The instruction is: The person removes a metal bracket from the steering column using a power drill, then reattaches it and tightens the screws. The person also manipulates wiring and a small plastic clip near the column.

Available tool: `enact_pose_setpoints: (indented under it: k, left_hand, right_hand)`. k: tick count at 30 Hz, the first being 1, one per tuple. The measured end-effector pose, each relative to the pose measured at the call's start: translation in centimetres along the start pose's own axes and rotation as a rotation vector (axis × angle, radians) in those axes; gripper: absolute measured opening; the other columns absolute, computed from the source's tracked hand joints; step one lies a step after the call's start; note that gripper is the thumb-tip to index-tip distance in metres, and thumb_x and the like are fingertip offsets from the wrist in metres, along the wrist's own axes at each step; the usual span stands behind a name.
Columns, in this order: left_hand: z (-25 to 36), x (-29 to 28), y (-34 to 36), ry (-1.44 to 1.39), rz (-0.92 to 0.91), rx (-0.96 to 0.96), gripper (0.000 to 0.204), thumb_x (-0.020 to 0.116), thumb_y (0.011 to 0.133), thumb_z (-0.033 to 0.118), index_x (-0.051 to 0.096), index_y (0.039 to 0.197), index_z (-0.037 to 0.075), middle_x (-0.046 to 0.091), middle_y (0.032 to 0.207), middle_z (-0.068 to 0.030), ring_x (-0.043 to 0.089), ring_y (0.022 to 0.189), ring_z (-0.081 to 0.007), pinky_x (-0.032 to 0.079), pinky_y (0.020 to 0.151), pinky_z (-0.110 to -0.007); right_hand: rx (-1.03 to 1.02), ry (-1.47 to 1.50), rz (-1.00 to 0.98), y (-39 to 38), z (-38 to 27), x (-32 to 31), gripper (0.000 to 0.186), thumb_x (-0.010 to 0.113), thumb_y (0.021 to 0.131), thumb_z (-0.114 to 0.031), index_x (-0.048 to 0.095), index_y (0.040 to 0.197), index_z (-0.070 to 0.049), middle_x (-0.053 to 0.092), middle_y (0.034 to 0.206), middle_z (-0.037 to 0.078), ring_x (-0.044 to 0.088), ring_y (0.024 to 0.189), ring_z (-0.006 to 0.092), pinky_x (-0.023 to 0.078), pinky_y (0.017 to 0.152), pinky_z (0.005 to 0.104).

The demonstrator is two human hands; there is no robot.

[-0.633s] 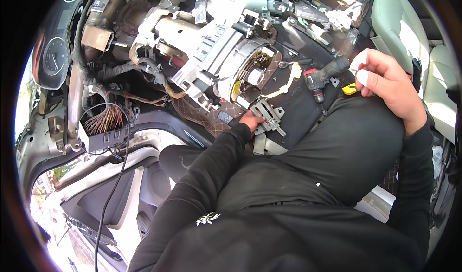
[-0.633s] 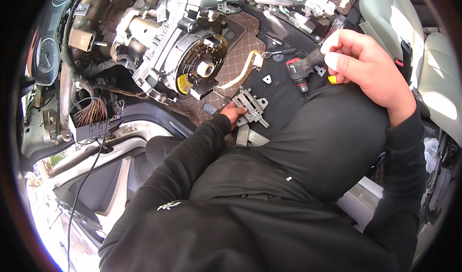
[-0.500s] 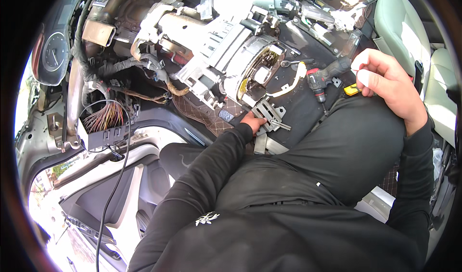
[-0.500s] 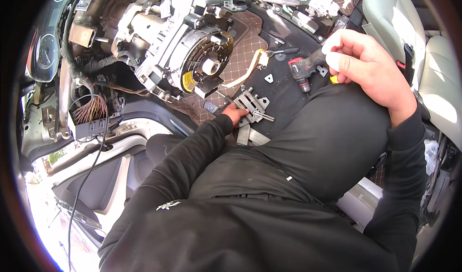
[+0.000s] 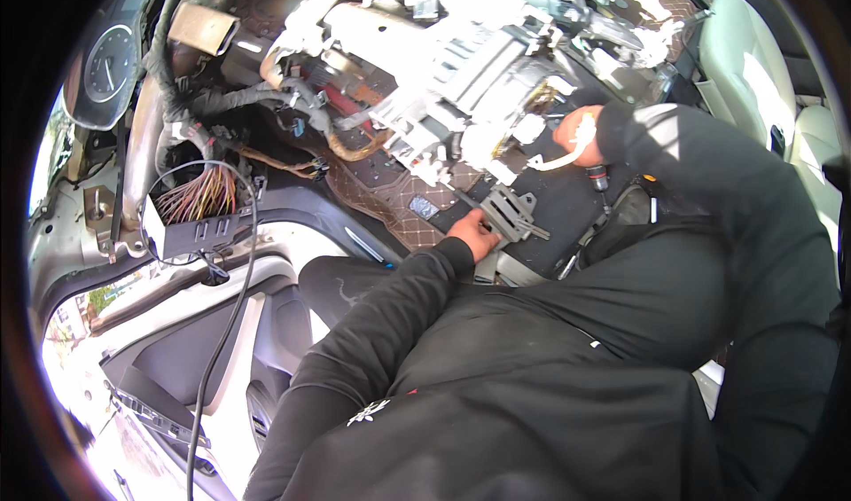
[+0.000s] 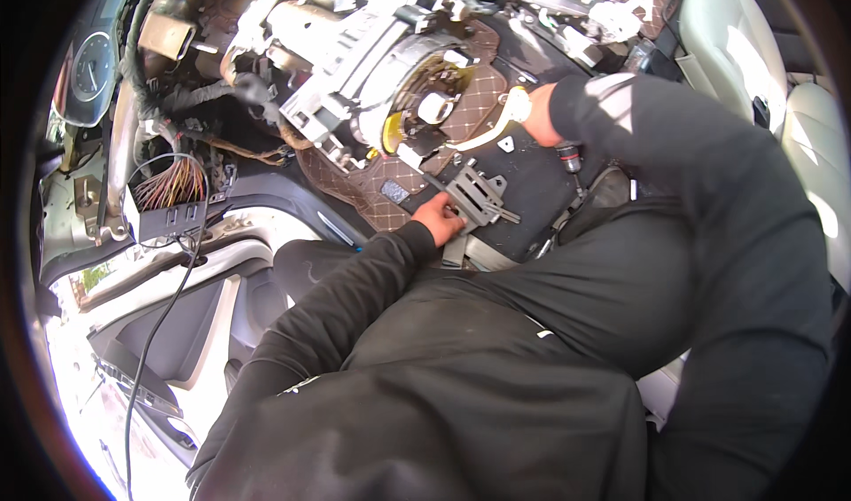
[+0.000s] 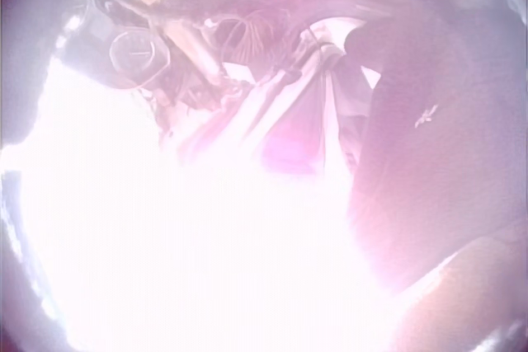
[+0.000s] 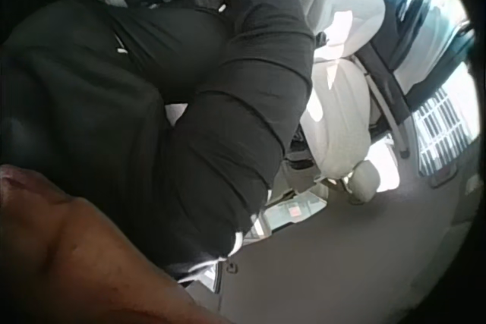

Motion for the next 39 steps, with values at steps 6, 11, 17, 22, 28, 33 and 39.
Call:
enact_pose_setpoints:
  k: [6,11,17,22,28,33,39]
  left_hand:
    - [1.4,1.4,-3.7,-0.253,-0.333,-0.029,0.06,0.081,0.103,0.015,0.042,0.146,-0.003,0.075,0.095,-0.0103,0.072,0.079,-0.0183,0.059,0.07,-0.036]
    - [2.8,1.8,-4.4,-0.087,-0.375,0.148,0.038,0.078,0.105,0.019,0.048,0.12,0.0,0.076,0.099,-0.0134,0.073,0.079,-0.0201,0.059,0.073,-0.038]
    - [1.8,2.8,-3.3,-0.403,-0.387,-0.035,0.027,0.063,0.103,-0.002,0.056,0.129,-0.001,0.07,0.099,-0.0065,0.075,0.084,-0.0182,0.06,0.075,-0.034]
    - [0.1,3.6,-3.2,-0.422,-0.539,-0.046,0.051,0.06,0.102,-0.006,0.056,0.152,0.004,0.073,0.105,-0.005,0.076,0.095,-0.0157,0.059,0.08,-0.031]
    - [0.2,4.0,-3.7,-0.454,-0.67,0.039,0.065,0.057,0.102,-0.009,0.052,0.163,0.009,0.078,0.125,-0.008,0.076,0.108,-0.0147,0.058,0.087,-0.029]
    - [0.8,3.9,-2.2,-0.323,-0.646,-0.031,0.068,0.058,0.1,-0.009,0.049,0.166,0.009,0.079,0.123,-0.0096,0.074,0.094,-0.0148,0.059,0.082,-0.03]
    - [1.3,3.0,-1.7,0.284,-0.298,0.229,0.044,0.074,0.093,0.017,0.063,0.13,-0.006,0.079,0.106,-0.0273,0.077,0.099,-0.0454,0.061,0.089,-0.051]
  right_hand:
    - [0.201,-0.122,0.213,9.3,-5.7,8.6,0.032,0.063,0.104,-0.021,0.074,0.13,-0.007,0.077,0.126,0.018,0.077,0.116,0.0372,0.062,0.089,0.0513]
    - [0.089,-0.286,0.167,9.7,-7.1,9.9,0.03,0.063,0.104,-0.018,0.075,0.13,-0.007,0.078,0.124,0.016,0.078,0.116,0.0364,0.063,0.092,0.0501]
    - [0.159,-0.093,0.035,10.4,-4.4,7.4,0.03,0.066,0.103,-0.018,0.075,0.127,-0.005,0.08,0.126,0.017,0.08,0.112,0.0348,0.064,0.09,0.0473]
    - [0.121,-0.044,0.018,10.2,-3.6,6.4,0.033,0.068,0.103,-0.022,0.072,0.129,-0.004,0.079,0.126,0.016,0.079,0.11,0.0321,0.064,0.089,0.0452]
    - [0.026,0.185,-0.003,9.9,-4.1,3.5,0.038,0.071,0.103,-0.027,0.069,0.132,-0.002,0.078,0.127,0.016,0.079,0.106,0.0288,0.064,0.088,0.0426]
    - [-0.057,0.712,-0.078,6.9,-2.8,-0.7,0.043,0.074,0.103,-0.032,0.067,0.134,-0.001,0.078,0.127,0.015,0.079,0.104,0.026,0.063,0.086,0.0405]
    - [-0.018,1.197,0.023,-1.7,1.2,-4.4,0.051,0.077,0.103,-0.037,0.063,0.136,0.0,0.077,0.128,0.014,0.078,0.1,0.0228,0.063,0.085,0.038]
Point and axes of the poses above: each hand's wrist, its own y-axis towards the middle knuckle, its own x-axis out of the palm, z = x × y, the point moved 1 cm from there along y, towards the middle knuckle
